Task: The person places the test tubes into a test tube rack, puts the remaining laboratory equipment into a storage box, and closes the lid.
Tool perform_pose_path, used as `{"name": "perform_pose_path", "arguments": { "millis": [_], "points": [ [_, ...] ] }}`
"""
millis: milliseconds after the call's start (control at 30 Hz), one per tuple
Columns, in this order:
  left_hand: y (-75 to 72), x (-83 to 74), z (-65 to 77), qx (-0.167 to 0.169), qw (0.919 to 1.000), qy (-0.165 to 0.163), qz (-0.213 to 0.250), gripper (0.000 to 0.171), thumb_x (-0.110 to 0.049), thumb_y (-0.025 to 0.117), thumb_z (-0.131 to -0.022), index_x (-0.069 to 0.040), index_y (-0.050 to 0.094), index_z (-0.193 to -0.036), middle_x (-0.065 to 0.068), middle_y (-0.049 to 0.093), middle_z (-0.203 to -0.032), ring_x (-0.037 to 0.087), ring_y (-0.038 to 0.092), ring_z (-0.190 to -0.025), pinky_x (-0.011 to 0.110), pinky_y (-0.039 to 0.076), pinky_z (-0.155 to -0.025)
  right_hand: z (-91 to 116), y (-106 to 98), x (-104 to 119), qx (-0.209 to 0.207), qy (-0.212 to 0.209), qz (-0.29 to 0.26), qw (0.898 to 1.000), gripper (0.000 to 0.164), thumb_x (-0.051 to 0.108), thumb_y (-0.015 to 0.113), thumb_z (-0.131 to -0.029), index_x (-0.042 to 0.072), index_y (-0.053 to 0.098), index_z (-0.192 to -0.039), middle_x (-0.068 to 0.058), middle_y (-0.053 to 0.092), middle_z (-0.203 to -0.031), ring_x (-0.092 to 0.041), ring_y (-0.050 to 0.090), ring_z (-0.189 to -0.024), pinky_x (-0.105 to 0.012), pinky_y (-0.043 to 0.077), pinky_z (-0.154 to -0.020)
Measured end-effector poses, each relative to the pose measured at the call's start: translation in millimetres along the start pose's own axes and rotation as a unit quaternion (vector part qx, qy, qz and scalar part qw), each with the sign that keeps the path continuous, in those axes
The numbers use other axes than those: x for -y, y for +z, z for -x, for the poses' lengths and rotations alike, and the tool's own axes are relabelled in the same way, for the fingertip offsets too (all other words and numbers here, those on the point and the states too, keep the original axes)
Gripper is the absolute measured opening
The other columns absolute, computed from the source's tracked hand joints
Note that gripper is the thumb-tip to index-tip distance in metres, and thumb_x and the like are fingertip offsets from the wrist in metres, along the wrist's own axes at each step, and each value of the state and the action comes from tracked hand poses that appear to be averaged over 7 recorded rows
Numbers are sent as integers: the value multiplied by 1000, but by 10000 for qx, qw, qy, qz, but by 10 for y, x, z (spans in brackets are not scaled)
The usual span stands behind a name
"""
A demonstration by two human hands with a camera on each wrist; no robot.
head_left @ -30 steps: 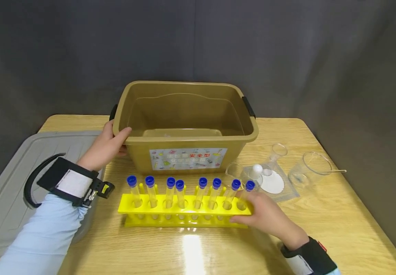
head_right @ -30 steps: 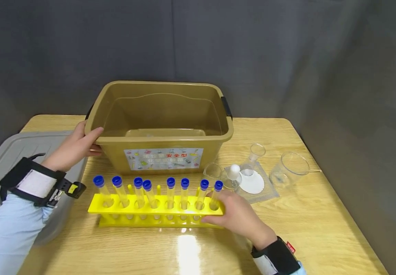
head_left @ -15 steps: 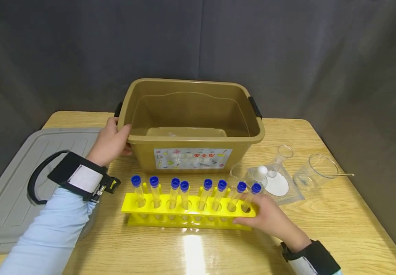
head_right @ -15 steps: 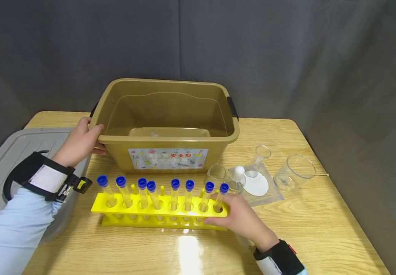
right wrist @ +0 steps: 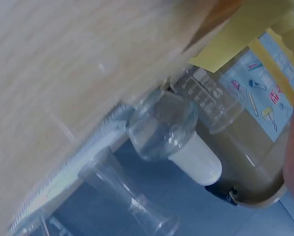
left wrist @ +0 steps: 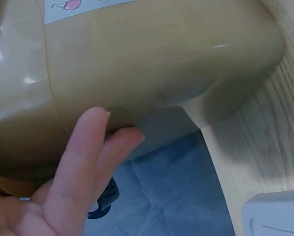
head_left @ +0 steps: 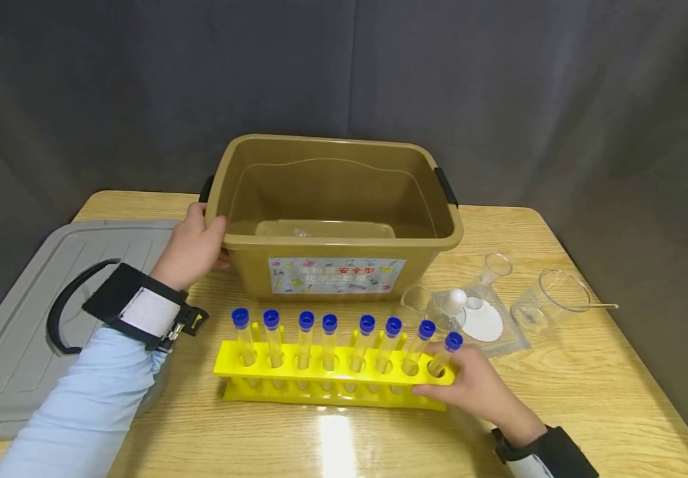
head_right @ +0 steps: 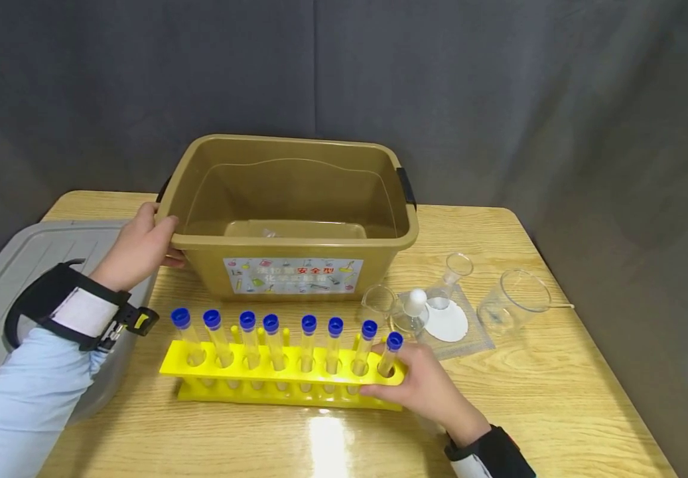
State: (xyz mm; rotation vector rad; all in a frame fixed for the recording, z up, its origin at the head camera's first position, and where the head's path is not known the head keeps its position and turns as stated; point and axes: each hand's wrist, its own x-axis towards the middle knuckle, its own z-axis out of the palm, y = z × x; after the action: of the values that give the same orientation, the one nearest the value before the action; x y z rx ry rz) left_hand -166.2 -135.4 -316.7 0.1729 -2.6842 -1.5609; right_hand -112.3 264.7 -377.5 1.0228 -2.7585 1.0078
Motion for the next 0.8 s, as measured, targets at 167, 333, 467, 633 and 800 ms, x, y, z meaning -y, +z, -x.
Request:
{"name": "perform_pose_path", "arguments": {
  "millis": [167, 333, 467, 633, 800],
  "points": [
    [23, -51, -31, -27, 9999, 112, -10, 57, -31, 22, -98, 8, 19, -140, 33, 51, -112, 21, 66, -72, 28, 55, -62, 77, -228, 29, 6, 183, 181, 9997, 39, 18, 83, -65, -3, 71, -95, -16, 71, -95, 6, 46, -68, -18, 42, -57],
    [30, -56, -32, -39, 9997, 230, -80, 56, -29, 20, -98, 10, 20, -138, 34, 51, -110, 21, 65, -71, 27, 55, -61, 197, -522, 46, -176, 105, 300, 9993, 31, 12, 85, -61, -1, 71, -87, -16, 71, -91, 8, 52, -74, -15, 46, -60],
    [10, -17, -12, -28, 9996, 265, -137, 56, -28, 20, -98, 12, 22, -136, 35, 51, -109, 20, 65, -70, 28, 54, -60, 359, -821, 22, -402, -46, 283, 9988, 36, 3, 85, -57, -4, 69, -88, -9, 71, -88, 7, 53, -74, -13, 46, -57],
    [-22, 62, 32, 34, 9994, 258, -234, 57, -28, 19, -98, 14, 20, -137, 36, 51, -109, 20, 66, -71, 31, 55, -63, 541, -1297, -5, -722, -421, 569, 9949, 44, -3, 86, -48, 8, 69, -87, 19, 64, -89, 5, 50, -66, -12, 41, -51],
    [-63, 118, 116, 10, 9986, 310, -418, 58, -28, 19, -98, 14, 19, -137, 36, 52, -108, 24, 67, -75, 34, 55, -64, 676, -1814, -25, -1088, -119, 638, 9919, 59, -9, 82, -50, 29, 68, -93, 27, 61, -95, 3, 49, -55, -14, 35, -43]
  ]
}}
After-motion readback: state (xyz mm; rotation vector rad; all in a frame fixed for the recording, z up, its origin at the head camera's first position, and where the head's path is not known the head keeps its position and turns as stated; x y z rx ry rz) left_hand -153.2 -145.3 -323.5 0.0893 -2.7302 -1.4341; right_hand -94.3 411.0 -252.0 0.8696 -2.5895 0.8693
